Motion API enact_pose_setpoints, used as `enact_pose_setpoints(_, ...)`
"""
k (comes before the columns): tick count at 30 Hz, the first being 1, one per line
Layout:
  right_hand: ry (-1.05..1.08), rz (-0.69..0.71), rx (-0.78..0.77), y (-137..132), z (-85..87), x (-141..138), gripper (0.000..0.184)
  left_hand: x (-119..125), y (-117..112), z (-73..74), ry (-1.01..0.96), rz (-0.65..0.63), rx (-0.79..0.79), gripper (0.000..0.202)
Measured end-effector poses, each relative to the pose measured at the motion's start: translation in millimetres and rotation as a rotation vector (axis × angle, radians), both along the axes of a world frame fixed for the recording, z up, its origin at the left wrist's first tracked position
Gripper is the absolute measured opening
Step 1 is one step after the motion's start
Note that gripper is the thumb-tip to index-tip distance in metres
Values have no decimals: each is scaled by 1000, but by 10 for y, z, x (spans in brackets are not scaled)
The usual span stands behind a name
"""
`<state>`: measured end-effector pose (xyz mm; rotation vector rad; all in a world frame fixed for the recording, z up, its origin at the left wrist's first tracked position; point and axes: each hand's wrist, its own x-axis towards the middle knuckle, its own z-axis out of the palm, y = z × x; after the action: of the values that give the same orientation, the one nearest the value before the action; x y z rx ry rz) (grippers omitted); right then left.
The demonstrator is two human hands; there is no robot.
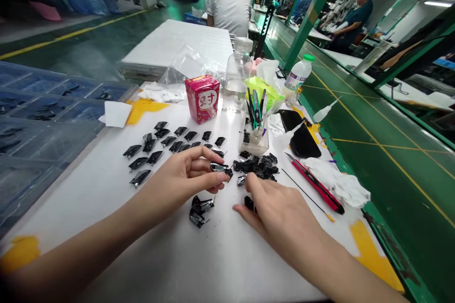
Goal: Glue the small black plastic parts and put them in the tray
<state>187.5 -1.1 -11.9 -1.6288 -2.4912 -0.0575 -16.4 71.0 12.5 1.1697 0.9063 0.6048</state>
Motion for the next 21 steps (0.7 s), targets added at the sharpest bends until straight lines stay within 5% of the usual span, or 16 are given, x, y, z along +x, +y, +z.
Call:
enact_pose_setpoints(10, -149, 72, 105, -45, -67, -31, 5, -8, 23, 9, 23, 3, -9, 21)
enact_pose_setpoints(21, -99, 35, -12, -116, -44, 39, 12, -9, 24, 31, 39, 10, -28, 22)
